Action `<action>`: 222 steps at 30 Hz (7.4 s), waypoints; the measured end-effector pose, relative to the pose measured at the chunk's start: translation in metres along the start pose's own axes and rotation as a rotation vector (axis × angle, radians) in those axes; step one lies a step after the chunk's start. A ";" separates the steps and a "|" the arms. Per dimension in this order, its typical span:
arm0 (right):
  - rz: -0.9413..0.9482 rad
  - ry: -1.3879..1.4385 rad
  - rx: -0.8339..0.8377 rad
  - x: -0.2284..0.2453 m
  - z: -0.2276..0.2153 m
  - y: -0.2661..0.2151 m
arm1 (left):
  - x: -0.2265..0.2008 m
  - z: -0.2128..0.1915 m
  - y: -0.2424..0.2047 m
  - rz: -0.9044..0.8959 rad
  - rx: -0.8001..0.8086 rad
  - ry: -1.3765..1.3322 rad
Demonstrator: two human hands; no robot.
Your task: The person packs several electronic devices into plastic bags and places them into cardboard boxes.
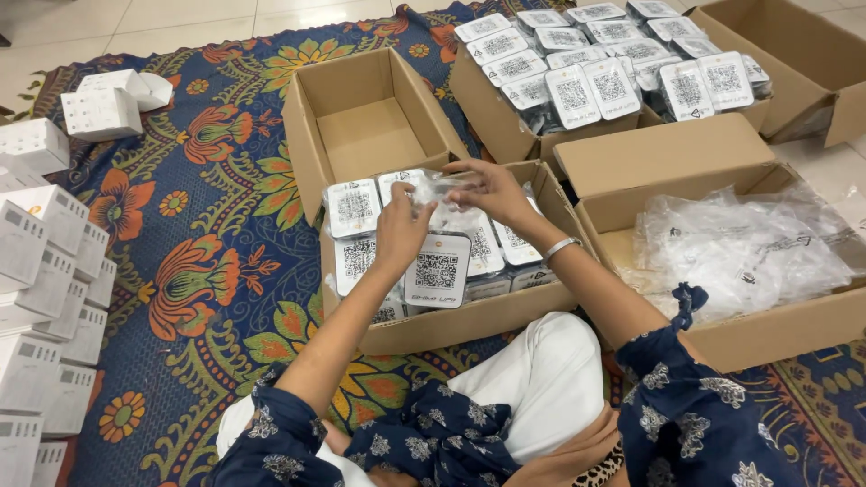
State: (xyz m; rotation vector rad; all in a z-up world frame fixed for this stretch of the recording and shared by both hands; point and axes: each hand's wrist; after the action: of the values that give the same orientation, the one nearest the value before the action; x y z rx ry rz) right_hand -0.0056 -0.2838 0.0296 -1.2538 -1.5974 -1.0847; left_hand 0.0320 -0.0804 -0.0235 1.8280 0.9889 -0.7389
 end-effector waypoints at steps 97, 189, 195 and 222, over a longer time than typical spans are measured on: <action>0.640 -1.332 -0.159 -0.265 -0.188 -0.212 | -0.061 0.298 -0.056 0.583 0.818 0.227; 0.007 0.065 -0.160 -0.010 0.065 -0.122 | -0.008 -0.159 -0.077 -0.242 0.013 0.117; 0.007 0.280 0.103 0.033 0.093 -0.112 | -0.039 -0.170 -0.090 0.072 -0.227 0.460; 0.000 0.370 0.862 0.088 0.376 -0.034 | 0.022 -0.338 -0.290 -0.287 -0.551 0.328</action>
State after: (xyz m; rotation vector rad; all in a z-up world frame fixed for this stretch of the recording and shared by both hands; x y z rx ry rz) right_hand -0.0873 0.0939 -0.0040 -0.4433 -1.5049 -0.4690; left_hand -0.1793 0.3124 -0.0256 1.3559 1.5198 -0.2815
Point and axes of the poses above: each hand's wrist, its own y-axis towards the middle knuckle, its own z-axis out of the palm, x = y × z, and after that the axes turned 10 degrees about -y, right-handed
